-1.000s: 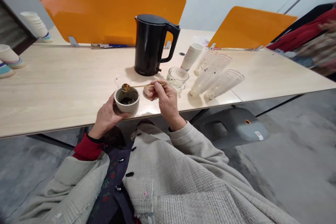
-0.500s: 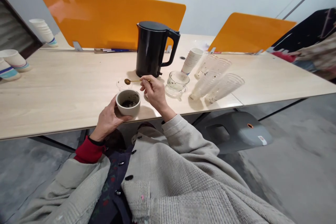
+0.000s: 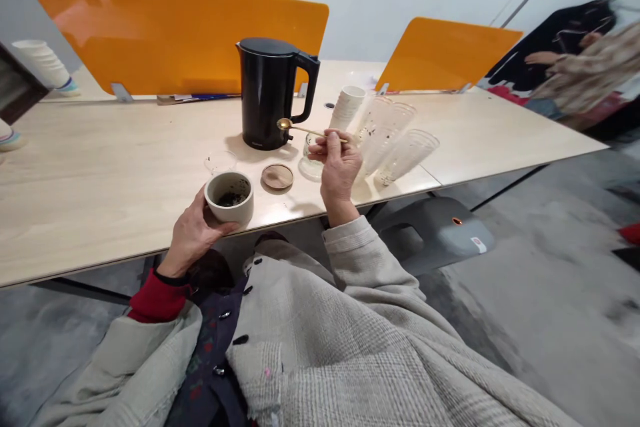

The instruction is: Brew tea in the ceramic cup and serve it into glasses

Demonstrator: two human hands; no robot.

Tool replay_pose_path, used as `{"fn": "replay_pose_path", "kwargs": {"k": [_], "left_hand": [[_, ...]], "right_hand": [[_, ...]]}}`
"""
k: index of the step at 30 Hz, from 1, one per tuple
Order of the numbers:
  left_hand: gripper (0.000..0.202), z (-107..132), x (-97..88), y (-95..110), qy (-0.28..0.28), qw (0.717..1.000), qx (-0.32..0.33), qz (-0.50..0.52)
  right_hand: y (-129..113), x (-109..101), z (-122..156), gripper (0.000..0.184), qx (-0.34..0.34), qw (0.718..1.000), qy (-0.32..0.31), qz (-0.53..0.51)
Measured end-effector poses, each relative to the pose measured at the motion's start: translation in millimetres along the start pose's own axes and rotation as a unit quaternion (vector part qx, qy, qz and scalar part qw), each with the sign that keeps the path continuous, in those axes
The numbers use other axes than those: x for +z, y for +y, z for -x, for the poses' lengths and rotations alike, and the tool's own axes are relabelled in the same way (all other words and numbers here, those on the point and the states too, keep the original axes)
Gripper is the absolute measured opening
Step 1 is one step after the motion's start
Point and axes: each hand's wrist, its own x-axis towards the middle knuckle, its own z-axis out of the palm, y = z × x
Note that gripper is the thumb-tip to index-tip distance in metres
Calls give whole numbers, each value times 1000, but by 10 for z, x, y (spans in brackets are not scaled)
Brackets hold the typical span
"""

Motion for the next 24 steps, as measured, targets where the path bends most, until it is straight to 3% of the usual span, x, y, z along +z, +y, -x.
{"fn": "replay_pose_path", "kwargs": {"k": [3, 6, 14, 20, 24], "left_hand": [[105, -4, 4, -5, 5, 1000, 2, 4], [105, -5, 6, -3, 6, 1000, 3, 11], [106, 2, 5, -7, 8, 1000, 9, -4], [106, 6, 20, -26, 13, 1000, 16, 6], [106, 6, 20, -30, 11, 1000, 16, 4]], "right_hand": [[61, -301, -169, 41, -24, 997, 55, 48], [192, -481, -226, 39, -10, 991, 71, 110], [450, -511, -244, 34, 26, 962, 20, 270], [423, -618, -232, 37, 17, 944, -10, 330], [297, -750, -118, 51, -14, 936, 11, 352]]}}
